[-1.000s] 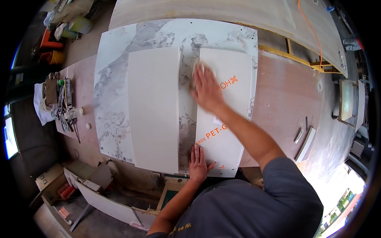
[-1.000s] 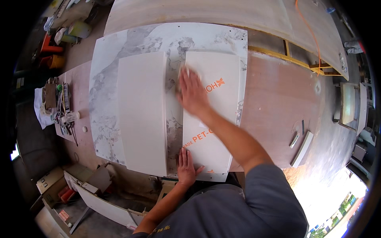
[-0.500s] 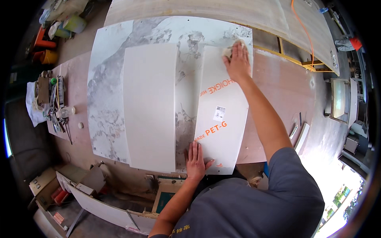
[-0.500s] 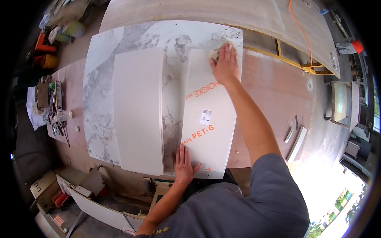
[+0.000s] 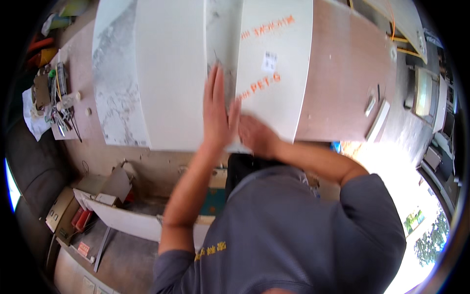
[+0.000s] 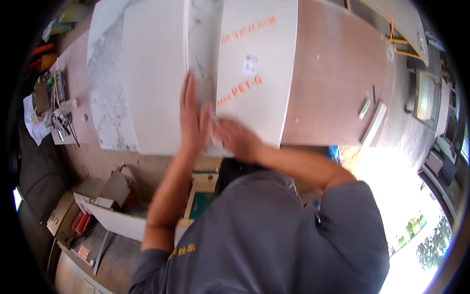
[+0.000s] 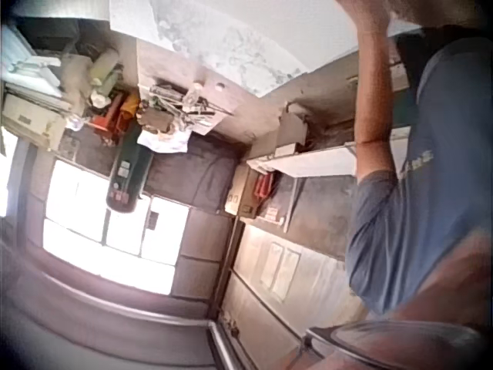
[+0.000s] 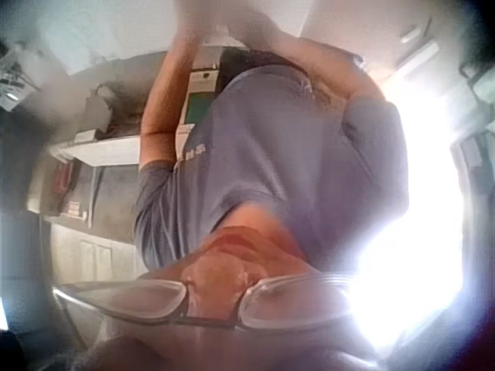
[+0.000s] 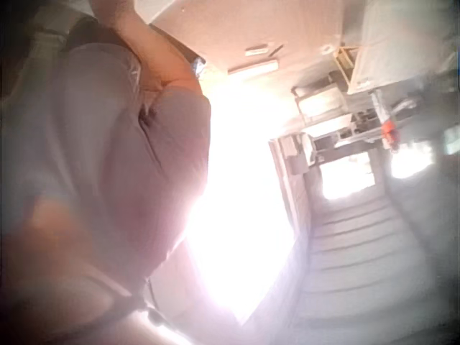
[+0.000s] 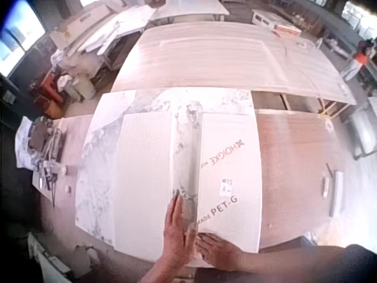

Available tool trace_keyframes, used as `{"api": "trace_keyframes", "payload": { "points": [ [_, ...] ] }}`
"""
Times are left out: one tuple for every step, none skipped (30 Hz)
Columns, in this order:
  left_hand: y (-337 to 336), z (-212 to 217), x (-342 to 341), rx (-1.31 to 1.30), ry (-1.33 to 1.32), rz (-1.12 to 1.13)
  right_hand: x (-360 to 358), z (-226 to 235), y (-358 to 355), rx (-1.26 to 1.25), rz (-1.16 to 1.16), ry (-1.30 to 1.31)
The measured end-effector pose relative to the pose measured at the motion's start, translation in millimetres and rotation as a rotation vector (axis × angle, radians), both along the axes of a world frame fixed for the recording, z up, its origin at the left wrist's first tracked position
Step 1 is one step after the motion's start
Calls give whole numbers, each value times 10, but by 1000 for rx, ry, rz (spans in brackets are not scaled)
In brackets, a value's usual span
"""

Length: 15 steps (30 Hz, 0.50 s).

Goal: The person wipes the surfaces of several white rectangular panels with a cloth and a liquid from a small bottle. After cleaning, the person stacks the panels and places a long white strip on top of the stack.

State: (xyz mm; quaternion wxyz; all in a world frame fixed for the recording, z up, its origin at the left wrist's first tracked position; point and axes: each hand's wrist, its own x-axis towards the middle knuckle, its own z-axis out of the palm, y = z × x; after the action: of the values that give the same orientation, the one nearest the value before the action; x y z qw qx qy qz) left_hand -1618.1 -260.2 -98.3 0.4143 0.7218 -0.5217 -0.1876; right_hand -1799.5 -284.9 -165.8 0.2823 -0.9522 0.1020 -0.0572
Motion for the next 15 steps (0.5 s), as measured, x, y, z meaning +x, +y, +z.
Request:
{"api": "trace_keyframes", "payload": {
  "points": [
    [-224,116,76,8,0,-32,130,-202,-183,-17,-84,-77],
    [-425,111,144,32,-6,-108,348,-186,-546,40,-151,8],
    [-595,88,177,56,-29,-179,596,-48,-913,95,-204,85],
    [-751,16,160,71,-64,-227,706,0,-1070,-111,-269,-5],
    [-921,-15,189,267,9,-366,744,16,-1108,-318,-340,-92],
    [-991,-159,146,369,-150,-345,745,44,-927,-49,-339,62],
    [-1018,-308,81,467,-308,-325,683,93,-677,219,-335,218],
    [-1032,-406,29,501,-398,-349,426,-51,-291,-58,-196,72],
    [-1006,-516,17,539,-484,-359,247,69,9,-199,-150,28],
    [-1016,-582,0,570,-575,-379,2,146,191,-162,-84,70],
    [-997,-612,14,580,-578,-398,-275,152,298,-175,-84,115],
    [-969,-615,38,593,-578,-417,-567,150,385,-186,-81,161],
    [-1001,-579,67,596,-588,-431,-693,136,400,-207,-81,199],
    [-1072,-504,85,632,-575,-449,-612,129,396,-173,-89,187],
    [-1111,-435,59,674,-554,-480,-467,165,470,-129,-104,184]
  ]
}}
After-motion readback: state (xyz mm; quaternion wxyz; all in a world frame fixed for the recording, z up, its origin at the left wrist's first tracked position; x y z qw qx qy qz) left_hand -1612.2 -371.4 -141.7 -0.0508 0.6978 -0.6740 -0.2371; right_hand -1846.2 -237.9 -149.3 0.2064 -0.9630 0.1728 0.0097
